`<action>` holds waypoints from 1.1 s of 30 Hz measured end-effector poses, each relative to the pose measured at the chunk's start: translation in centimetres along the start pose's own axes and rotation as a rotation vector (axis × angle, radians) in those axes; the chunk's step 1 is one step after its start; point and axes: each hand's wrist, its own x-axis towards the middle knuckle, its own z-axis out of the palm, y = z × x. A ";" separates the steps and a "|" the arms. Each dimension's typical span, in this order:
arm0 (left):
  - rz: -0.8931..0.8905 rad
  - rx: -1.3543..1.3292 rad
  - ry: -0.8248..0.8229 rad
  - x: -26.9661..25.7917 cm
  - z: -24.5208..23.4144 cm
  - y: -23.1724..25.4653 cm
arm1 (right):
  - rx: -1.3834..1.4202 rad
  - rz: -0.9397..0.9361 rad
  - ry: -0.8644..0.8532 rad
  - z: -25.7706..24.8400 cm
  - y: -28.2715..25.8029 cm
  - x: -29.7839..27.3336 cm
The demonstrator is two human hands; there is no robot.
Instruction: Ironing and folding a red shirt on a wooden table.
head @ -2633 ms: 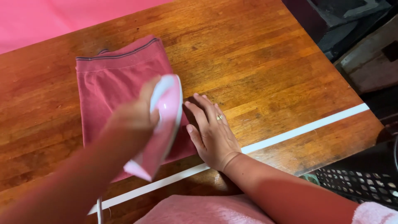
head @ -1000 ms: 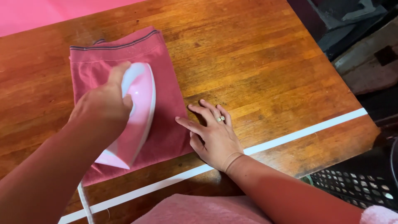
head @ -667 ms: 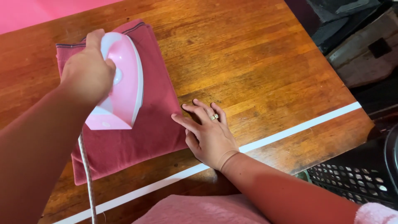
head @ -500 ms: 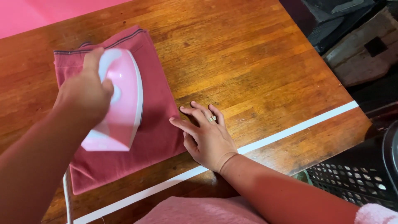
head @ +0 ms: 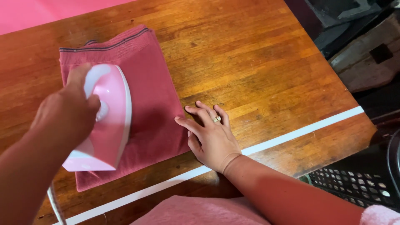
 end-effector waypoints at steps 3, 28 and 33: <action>-0.027 -0.011 -0.003 0.4 0.1 -0.2 | -0.014 -0.007 0.001 -0.1 0.0 0.1; -0.050 -0.108 0.166 6.2 2.2 -6.2 | -0.043 -0.024 0.002 0.1 0.0 0.1; -0.102 -0.116 0.089 -0.2 1.6 -4.1 | -0.032 -0.013 0.007 0.0 0.0 0.1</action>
